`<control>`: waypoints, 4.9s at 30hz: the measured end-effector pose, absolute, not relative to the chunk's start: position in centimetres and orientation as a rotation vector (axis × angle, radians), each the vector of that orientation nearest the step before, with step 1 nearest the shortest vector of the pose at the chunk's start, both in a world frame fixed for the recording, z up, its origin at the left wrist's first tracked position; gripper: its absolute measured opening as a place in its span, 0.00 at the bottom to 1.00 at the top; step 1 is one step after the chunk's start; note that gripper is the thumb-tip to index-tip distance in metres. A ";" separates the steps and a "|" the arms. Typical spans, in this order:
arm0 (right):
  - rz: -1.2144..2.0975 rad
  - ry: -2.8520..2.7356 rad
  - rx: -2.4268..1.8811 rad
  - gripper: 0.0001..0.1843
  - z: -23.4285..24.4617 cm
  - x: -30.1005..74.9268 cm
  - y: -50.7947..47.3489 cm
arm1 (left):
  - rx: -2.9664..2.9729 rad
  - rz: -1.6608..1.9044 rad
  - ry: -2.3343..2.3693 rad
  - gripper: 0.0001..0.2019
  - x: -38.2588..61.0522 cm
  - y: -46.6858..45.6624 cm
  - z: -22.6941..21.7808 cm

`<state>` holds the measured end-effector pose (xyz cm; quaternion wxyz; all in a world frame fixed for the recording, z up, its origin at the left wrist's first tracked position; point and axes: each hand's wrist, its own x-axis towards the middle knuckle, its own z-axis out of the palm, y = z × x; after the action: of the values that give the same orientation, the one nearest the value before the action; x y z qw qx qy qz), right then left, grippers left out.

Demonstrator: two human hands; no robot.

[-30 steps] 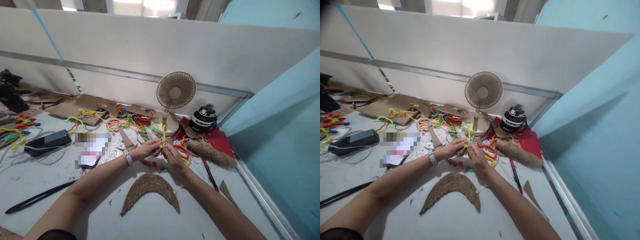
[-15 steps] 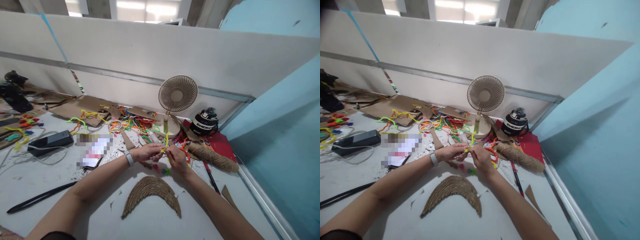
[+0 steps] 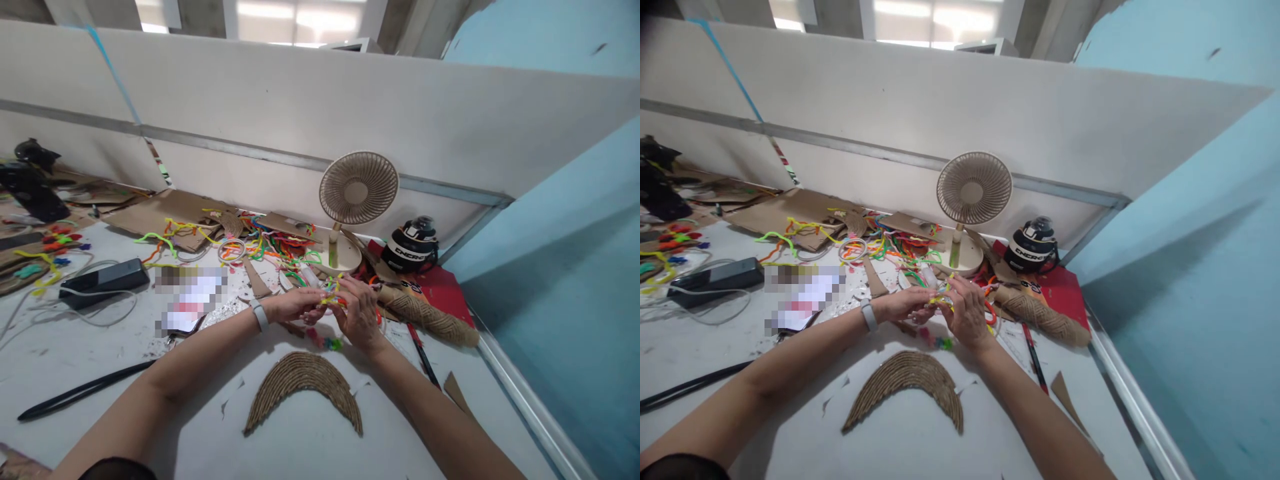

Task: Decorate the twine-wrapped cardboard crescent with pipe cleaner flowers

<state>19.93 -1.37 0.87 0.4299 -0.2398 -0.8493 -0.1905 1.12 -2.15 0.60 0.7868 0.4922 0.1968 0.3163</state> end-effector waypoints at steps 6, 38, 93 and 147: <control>-0.344 -2.175 -0.555 0.04 0.4 19.9 -0.9 | 1.088 0.689 0.460 0.19 1.2 -2.3 0.9; -0.522 -2.304 -0.476 0.20 0.3 22.0 -1.1 | 1.147 0.732 0.521 0.25 1.1 -2.1 1.4; 1.037 -1.871 -0.879 0.10 2.8 20.1 -1.3 | 1.938 0.939 1.054 0.23 0.2 -1.4 2.4; -0.052 -2.459 -0.853 0.15 1.5 20.1 -1.3 | 2.162 0.648 0.964 0.12 0.4 -2.1 1.4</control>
<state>20.10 -1.29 1.46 0.2661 -0.3159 -0.9105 -0.0192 0.37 -2.10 1.41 0.3371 0.8293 0.3700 0.2486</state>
